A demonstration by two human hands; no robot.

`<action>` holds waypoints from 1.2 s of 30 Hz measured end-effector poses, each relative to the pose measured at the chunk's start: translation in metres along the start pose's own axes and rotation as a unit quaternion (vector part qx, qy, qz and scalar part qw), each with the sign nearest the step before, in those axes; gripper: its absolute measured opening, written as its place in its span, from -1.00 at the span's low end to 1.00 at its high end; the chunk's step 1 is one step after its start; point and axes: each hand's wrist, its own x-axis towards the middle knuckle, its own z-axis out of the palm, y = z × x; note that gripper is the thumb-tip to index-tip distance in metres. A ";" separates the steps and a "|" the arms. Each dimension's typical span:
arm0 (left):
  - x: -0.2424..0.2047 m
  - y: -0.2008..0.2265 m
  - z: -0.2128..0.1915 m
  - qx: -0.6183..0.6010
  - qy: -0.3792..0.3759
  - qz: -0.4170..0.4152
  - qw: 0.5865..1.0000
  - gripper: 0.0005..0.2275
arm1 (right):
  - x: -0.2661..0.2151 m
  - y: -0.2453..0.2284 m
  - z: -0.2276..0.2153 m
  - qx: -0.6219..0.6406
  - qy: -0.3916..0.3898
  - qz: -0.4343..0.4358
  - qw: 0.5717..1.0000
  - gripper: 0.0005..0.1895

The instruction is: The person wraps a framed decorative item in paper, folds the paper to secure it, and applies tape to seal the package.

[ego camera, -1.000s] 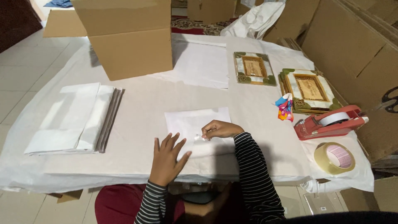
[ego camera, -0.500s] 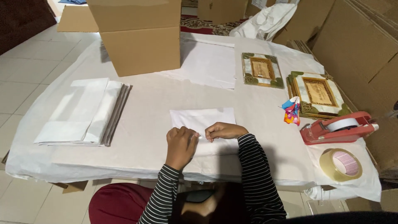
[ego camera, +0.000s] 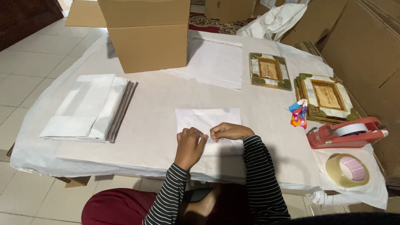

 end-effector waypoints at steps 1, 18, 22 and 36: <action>0.001 -0.003 0.001 -0.020 -0.004 -0.001 1.000 -0.76 | -0.001 -0.002 0.000 0.000 0.003 0.001 1.000 -0.79; 0.005 -0.012 0.017 0.049 0.004 -0.030 0.998 -0.71 | -0.003 -0.003 0.005 -0.042 0.133 0.052 0.989 -0.82; 0.007 -0.007 0.017 0.071 -0.006 -0.042 0.997 -0.71 | -0.001 0.005 0.006 -0.045 0.154 0.081 0.984 -0.81; 0.007 -0.002 0.022 0.095 0.027 -0.043 0.994 -0.72 | -0.001 0.004 0.006 -0.007 0.156 0.108 0.982 -0.83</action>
